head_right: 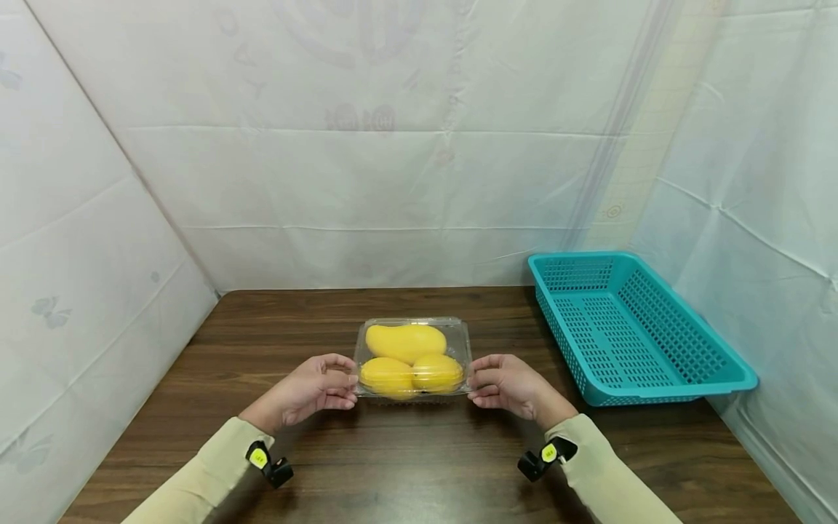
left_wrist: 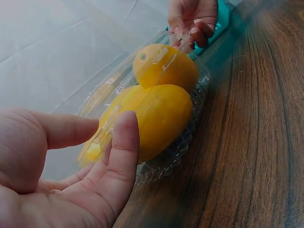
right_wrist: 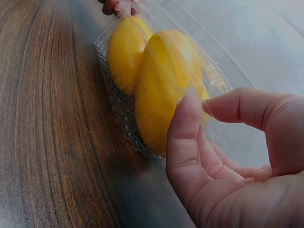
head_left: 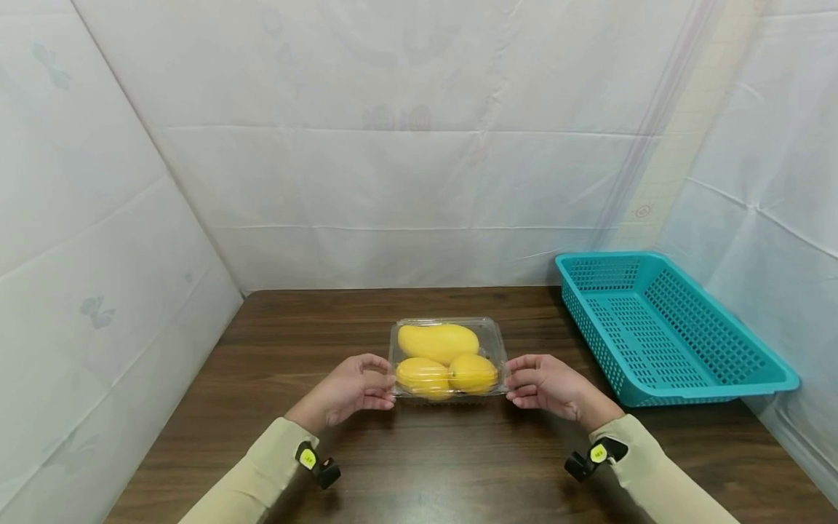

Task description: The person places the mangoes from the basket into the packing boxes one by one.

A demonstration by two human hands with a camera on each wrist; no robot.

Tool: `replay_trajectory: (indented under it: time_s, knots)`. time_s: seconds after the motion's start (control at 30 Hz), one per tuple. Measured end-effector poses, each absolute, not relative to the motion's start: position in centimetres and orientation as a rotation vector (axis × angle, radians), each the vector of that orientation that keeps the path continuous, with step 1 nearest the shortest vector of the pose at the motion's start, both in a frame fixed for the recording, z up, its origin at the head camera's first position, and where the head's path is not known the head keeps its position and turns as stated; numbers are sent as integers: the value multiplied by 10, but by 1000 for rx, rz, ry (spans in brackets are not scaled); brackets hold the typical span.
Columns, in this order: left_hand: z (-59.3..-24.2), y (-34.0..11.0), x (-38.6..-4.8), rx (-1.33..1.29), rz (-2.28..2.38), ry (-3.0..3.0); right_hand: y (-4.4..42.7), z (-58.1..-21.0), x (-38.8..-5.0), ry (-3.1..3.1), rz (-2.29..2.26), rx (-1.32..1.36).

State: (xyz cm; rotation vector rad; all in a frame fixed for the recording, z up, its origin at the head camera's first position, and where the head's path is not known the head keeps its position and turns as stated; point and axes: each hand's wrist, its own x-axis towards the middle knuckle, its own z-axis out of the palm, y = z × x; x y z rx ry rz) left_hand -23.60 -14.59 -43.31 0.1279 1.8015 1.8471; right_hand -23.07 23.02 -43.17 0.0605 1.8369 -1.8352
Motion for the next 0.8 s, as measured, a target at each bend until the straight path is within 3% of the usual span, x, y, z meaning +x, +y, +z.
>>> replay_trajectory:
  time_s: [0.8]
  knots:
    - [-442, -138, -235, 70, 1902, 1828, 231, -435, -231, 1879, -1835, 40]
